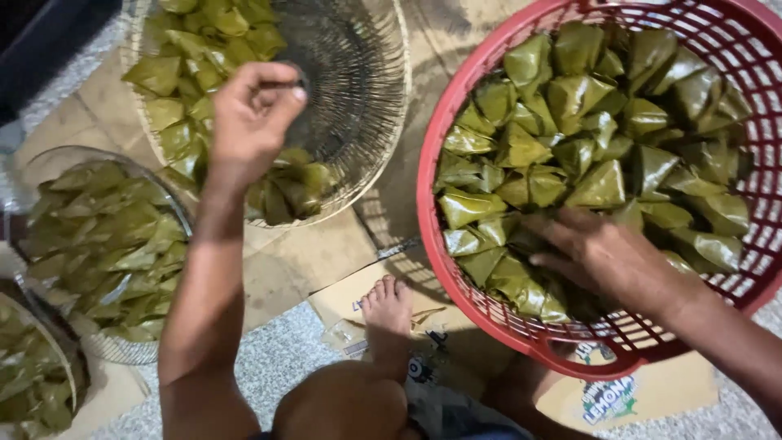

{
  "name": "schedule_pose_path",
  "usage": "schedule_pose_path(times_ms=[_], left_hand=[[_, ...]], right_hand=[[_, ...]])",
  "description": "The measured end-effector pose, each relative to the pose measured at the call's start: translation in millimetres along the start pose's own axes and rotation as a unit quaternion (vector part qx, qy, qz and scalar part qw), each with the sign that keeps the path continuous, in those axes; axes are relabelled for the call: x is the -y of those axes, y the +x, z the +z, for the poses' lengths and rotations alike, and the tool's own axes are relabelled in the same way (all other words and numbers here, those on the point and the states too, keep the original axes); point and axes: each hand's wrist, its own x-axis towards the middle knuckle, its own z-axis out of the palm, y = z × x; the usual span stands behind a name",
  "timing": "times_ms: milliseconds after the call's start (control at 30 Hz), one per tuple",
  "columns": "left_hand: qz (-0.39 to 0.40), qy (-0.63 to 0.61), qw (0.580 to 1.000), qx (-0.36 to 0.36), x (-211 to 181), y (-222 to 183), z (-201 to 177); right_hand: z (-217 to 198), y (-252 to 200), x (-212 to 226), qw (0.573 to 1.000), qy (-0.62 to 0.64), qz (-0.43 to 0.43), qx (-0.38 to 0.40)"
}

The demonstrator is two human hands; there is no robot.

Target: The person transfers green leaf-wrapped parcels from a red plastic basket into a wire basket. They pick up each parcel individually and place it into the wire basket, repeating this process continuously.

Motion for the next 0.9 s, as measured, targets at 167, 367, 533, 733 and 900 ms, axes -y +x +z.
schedule_pose_path(times_ms=[167, 367, 533, 733, 900], left_hand=[[-0.042, 0.215, 0.976, 0.010, 18.8, -7.6, -16.3], [-0.236, 0.368, 0.878, 0.195, 3.1, -11.0, -9.9], [-0.095, 0.539, 0.771, 0.326, 72.9, -28.9, 6.3], [0.035, 0.601, 0.762, 0.237, 93.4, -44.0, 19.8], [0.015, 0.530, 0.826, 0.195, 79.3, -49.7, 32.4]], right_hand=[[8.4, -4.3, 16.7, 0.997, 0.035, -0.041, -0.050], [14.4, -1.9, 33.4, 0.997, 0.059, -0.028, -0.043], [38.8, 4.1, 12.4, 0.999, -0.048, 0.000, -0.007], [4.1, -10.3, 13.4, 0.996, -0.077, 0.003, 0.042], [-19.5, -29.1, 3.7, 0.986, -0.050, 0.018, -0.156]])
